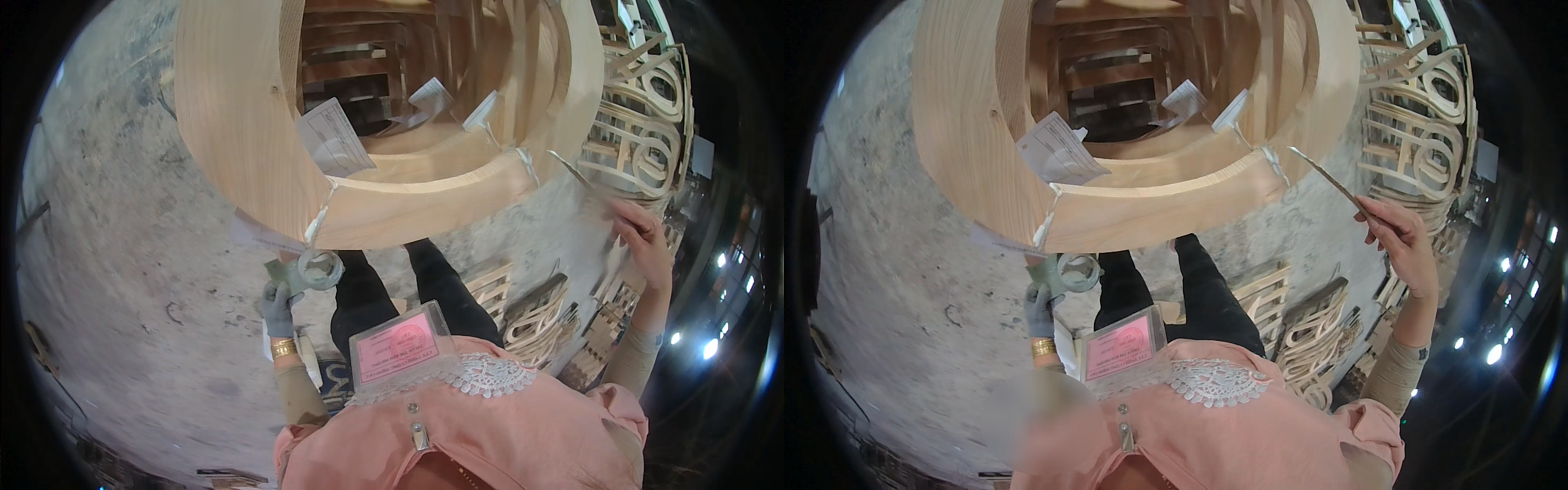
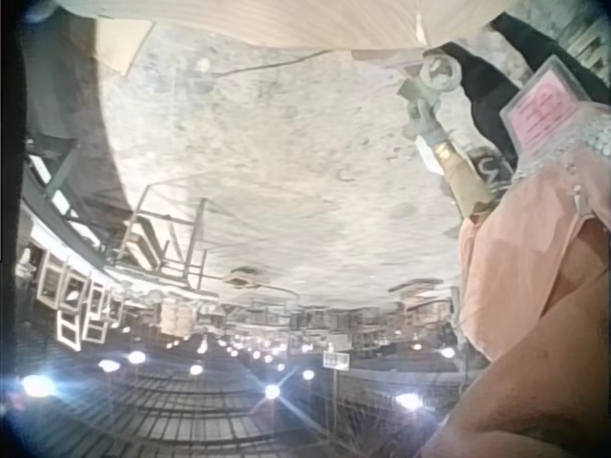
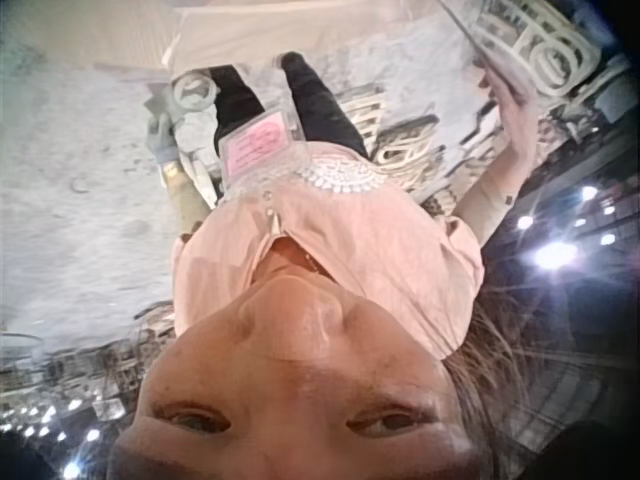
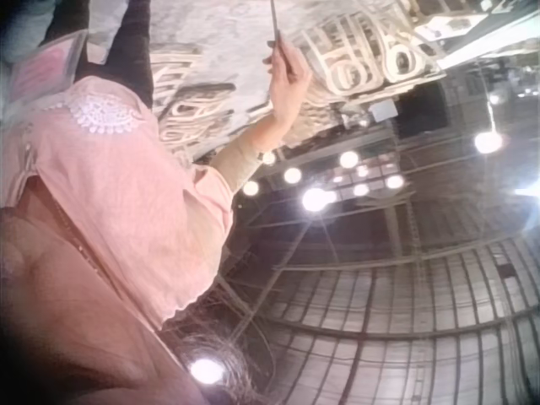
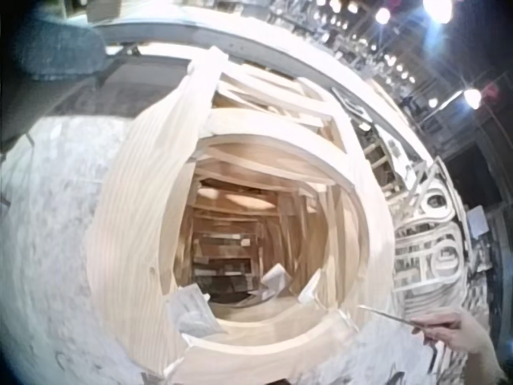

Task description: The person paints a wooden chair frame using a brush and a small container of light-colored paint. They dip the brush into the container and apply the paint to various parts of the chair frame, moving around to access different sections.

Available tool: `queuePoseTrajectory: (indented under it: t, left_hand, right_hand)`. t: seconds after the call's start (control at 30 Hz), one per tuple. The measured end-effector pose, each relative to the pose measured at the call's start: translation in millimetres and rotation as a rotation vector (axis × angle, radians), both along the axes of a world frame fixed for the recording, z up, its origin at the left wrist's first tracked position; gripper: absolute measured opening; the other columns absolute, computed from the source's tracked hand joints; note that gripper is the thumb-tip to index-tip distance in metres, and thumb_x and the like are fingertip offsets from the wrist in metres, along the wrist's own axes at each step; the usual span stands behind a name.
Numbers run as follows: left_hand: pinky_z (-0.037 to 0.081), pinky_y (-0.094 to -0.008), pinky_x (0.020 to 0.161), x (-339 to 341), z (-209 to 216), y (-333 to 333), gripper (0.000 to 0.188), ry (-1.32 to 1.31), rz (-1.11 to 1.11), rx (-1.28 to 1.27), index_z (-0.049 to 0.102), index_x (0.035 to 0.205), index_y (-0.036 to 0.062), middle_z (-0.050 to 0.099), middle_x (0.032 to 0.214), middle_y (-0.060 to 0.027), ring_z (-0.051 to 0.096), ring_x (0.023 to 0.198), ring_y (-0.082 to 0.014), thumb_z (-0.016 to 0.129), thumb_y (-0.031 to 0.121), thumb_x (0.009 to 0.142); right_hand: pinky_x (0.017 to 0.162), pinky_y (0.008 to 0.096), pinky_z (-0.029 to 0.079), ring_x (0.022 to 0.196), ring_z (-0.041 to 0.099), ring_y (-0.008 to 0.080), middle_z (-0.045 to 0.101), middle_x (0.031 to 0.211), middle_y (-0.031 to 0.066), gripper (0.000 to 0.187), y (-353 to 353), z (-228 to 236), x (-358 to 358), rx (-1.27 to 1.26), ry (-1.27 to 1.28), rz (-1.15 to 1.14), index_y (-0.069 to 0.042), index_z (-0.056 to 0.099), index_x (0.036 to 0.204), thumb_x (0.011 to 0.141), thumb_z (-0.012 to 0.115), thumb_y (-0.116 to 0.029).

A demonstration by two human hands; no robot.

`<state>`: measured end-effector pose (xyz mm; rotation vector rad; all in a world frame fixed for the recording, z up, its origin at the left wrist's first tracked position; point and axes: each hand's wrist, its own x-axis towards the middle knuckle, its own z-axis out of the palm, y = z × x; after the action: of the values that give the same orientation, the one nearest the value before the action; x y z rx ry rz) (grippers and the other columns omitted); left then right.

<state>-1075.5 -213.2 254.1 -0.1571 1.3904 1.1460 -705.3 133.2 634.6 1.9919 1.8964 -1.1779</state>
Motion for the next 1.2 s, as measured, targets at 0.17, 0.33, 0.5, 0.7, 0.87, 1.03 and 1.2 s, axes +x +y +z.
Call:
queuePoseTrajectory:
  t: [0.17, 0.33, 0.5, 0.7, 0.87, 1.03, 1.2]
  left_hand:
    - [0.055, -0.0277, 0.058, -1.5, 5.6, 0.9, 0.012, -0.007, -0.019, 0.008, 0.055, 0.092, 0.003, 0.058, 0.085, -0.004, 0.058, 0.069, -0.0115, 0.058, 0.01, 0.083]
    - [0.055, -0.0284, 0.062, 1.2, 22.6, 5.7, 0.014, 0.034, -0.084, 0.041, 0.055, 0.095, 0.001, 0.058, 0.089, -0.006, 0.058, 0.073, -0.0126, 0.056, 0.009, 0.084]
    - [0.055, -0.0292, 0.065, 14.5, 39.9, -1.4, 0.019, 0.113, -0.138, 0.069, 0.054, 0.099, -0.0022, 0.058, 0.092, -0.0082, 0.058, 0.076, -0.014, 0.055, 0.011, 0.085]
    - [0.055, -0.0299, 0.066, 50.6, 56.4, -5.2, 0.024, 0.162, -0.285, 0.068, 0.051, 0.101, -0.0029, 0.056, 0.094, -0.0103, 0.059, 0.08, -0.0173, 0.056, 0.014, 0.084]
    - [0.055, -0.0306, 0.066, 108.1, 55.8, -1.8, 0.029, 0.166, -0.451, 0.09, 0.048, 0.107, -0.0022, 0.055, 0.098, -0.0115, 0.059, 0.084, -0.0186, 0.054, 0.014, 0.084]
    - [0.056, -0.0305, 0.064, 183.7, 31.7, 6.8, 0.03, 0.162, -0.713, 0.076, 0.047, 0.108, -0.0019, 0.055, 0.1, -0.0124, 0.059, 0.086, -0.0186, 0.054, 0.013, 0.084]
    - [0.056, -0.0292, 0.059, 250.9, -7.7, 10.6, 0.035, 0.234, -0.902, 0.045, 0.046, 0.112, 0.0064, 0.054, 0.102, -0.0106, 0.06, 0.081, -0.0187, 0.056, 0.008, 0.079]
  right_hand:
    - [0.05, 0.0172, 0.038, 0.064, 0.052, 0.0072, 0.062, 0.09, 0.0042, 0.029, -20.8, 5.6, 17.2, 0.021, 0.054, -0.074, -0.003, 0.059, 0.113, 0.085, 0.051, -0.004]
    - [0.05, 0.0183, 0.039, 0.064, 0.052, 0.008, 0.062, 0.091, 0.0062, 0.029, -58.7, 3.7, 62.4, 0.046, 0.21, -0.17, -0.003, 0.058, 0.113, 0.086, 0.05, -0.005]
    - [0.05, 0.0189, 0.04, 0.063, 0.052, 0.0086, 0.063, 0.091, 0.0078, 0.03, -100.5, -9.1, 111.4, 0.085, 0.339, -0.258, -0.002, 0.057, 0.114, 0.086, 0.051, -0.008]
    - [0.05, 0.0187, 0.039, 0.061, 0.051, 0.0072, 0.063, 0.088, 0.0062, 0.031, -179.6, -64.3, 163.1, 0.05, 0.461, -0.491, 0.0, 0.056, 0.115, 0.085, 0.051, -0.011]
    - [0.047, 0.0174, 0.033, 0.055, 0.043, 0.0041, 0.06, 0.08, 0.0017, 0.032, -293.6, -139.7, 203.9, -0.093, 0.57, -0.814, -0.002, 0.058, 0.113, 0.082, 0.057, -0.013]
    - [0.046, 0.0167, 0.031, 0.053, 0.04, 0.0026, 0.053, 0.069, -0.0029, 0.031, -400.5, -206.2, 224.2, -0.105, 0.648, -1.067, -0.004, 0.058, 0.113, 0.083, 0.057, -0.014]
    - [0.045, 0.0172, 0.034, 0.052, 0.043, 0.0024, 0.05, 0.067, -0.0029, 0.028, -456.8, -252.2, 223.7, 0.029, 0.636, -1.238, -0.006, 0.056, 0.115, 0.09, 0.05, -0.016]
